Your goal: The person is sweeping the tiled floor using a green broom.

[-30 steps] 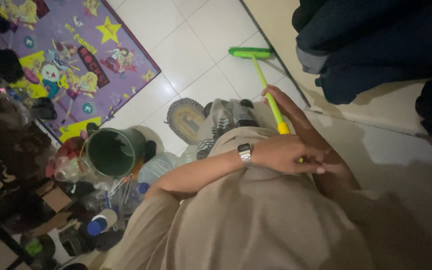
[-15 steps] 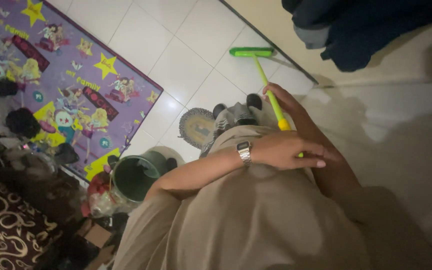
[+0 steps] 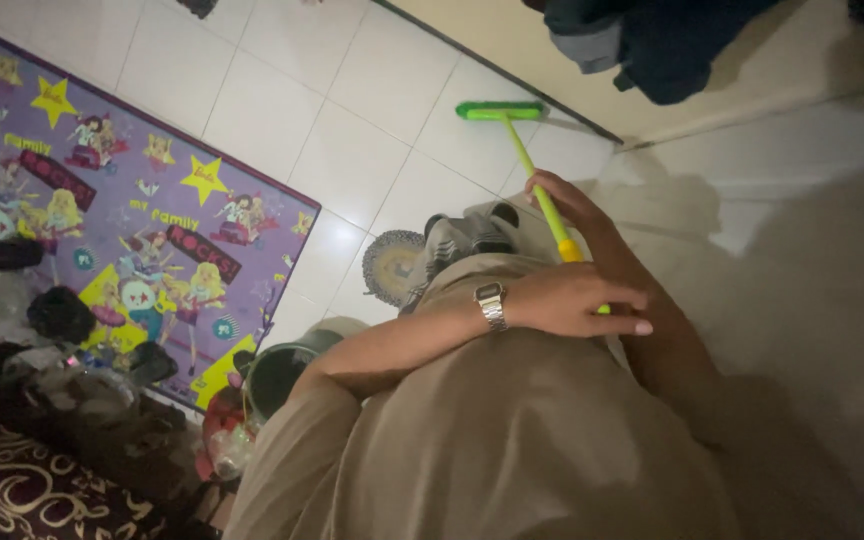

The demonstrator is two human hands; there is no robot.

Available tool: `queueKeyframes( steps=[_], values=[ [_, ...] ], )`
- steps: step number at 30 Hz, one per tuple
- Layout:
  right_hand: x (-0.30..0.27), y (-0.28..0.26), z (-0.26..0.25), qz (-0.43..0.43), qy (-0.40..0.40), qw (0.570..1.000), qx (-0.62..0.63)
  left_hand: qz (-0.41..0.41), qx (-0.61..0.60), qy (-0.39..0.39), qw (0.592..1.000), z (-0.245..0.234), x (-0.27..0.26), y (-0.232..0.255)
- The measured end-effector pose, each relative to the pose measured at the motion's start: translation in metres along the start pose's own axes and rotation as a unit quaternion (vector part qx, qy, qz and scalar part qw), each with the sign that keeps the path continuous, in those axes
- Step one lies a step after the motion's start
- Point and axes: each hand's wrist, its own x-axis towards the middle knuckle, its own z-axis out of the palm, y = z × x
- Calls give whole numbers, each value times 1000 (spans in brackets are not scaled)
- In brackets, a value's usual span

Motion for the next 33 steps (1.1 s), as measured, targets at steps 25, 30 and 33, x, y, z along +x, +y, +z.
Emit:
queueKeyframes(
  steps=[25,30,33],
  values=[
    [-67,10,-30,73,67,995,6,43,-52,-131,989,18,47,11],
    [-80,11,-9,92,121,985,76,135,-53,-113,983,47,27,-36],
    [-79,7,8,15,173,985,20,136,-6,-123,983,28,3,-32]
  ],
)
